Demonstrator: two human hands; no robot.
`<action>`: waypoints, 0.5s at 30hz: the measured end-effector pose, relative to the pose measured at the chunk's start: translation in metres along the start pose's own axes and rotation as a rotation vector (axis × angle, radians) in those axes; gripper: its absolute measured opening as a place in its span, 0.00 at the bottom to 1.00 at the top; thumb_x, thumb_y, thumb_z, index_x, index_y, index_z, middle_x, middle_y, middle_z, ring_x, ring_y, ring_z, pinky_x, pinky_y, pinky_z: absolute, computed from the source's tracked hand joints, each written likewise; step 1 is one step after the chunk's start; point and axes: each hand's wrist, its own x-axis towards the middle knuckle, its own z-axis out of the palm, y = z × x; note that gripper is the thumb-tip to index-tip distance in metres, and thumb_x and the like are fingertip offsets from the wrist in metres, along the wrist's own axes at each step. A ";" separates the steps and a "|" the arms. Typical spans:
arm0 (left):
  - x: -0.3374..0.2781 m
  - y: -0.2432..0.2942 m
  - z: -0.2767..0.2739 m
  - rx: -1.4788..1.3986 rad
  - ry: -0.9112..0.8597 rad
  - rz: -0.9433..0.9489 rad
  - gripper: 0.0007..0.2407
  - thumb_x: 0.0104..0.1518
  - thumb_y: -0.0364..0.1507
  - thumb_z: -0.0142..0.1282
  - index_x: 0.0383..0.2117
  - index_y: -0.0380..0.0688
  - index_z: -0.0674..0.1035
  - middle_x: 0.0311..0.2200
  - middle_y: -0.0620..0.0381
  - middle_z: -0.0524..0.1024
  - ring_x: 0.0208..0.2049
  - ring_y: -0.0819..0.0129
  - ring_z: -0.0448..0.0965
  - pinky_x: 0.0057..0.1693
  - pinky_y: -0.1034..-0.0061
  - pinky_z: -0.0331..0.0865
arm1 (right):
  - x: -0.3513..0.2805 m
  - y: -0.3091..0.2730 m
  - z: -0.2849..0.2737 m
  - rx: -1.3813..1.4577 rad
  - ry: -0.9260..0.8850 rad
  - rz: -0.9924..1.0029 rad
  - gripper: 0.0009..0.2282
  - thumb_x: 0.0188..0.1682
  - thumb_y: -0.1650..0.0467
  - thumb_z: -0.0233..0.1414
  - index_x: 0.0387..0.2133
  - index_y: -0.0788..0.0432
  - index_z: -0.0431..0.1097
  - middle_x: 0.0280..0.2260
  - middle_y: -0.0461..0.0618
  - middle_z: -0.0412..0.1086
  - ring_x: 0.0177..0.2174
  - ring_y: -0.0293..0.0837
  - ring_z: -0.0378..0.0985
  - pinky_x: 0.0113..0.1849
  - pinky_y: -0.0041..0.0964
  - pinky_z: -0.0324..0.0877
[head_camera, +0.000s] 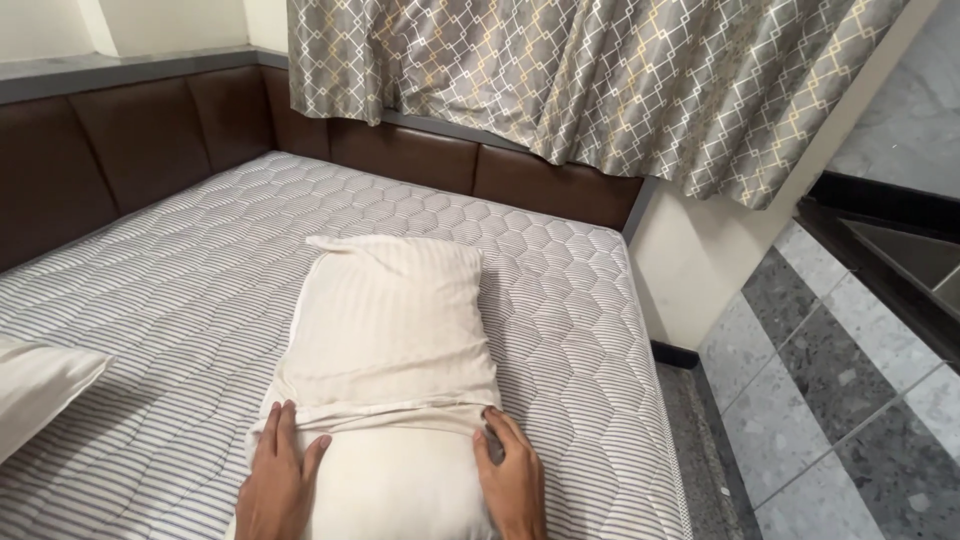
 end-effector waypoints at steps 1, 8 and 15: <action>-0.004 0.003 -0.003 0.002 0.003 0.000 0.34 0.59 0.50 0.45 0.69 0.45 0.54 0.71 0.46 0.50 0.69 0.43 0.56 0.61 0.53 0.69 | -0.003 -0.005 -0.003 0.003 0.000 -0.002 0.17 0.48 0.66 0.56 0.51 0.56 0.73 0.54 0.49 0.74 0.53 0.50 0.77 0.52 0.38 0.72; -0.026 0.002 0.003 0.050 0.223 -0.137 0.38 0.53 0.49 0.55 0.64 0.34 0.59 0.63 0.38 0.59 0.54 0.44 0.76 0.54 0.56 0.75 | -0.008 -0.002 -0.005 -0.035 0.135 0.009 0.12 0.42 0.65 0.61 0.33 0.60 0.72 0.35 0.52 0.75 0.36 0.50 0.81 0.38 0.45 0.74; -0.034 0.014 -0.012 0.209 0.094 -0.119 0.25 0.63 0.47 0.47 0.56 0.39 0.71 0.51 0.44 0.74 0.49 0.53 0.81 0.53 0.60 0.77 | -0.004 0.021 0.008 0.097 0.034 0.073 0.11 0.44 0.64 0.61 0.30 0.60 0.75 0.32 0.51 0.79 0.33 0.49 0.83 0.38 0.43 0.75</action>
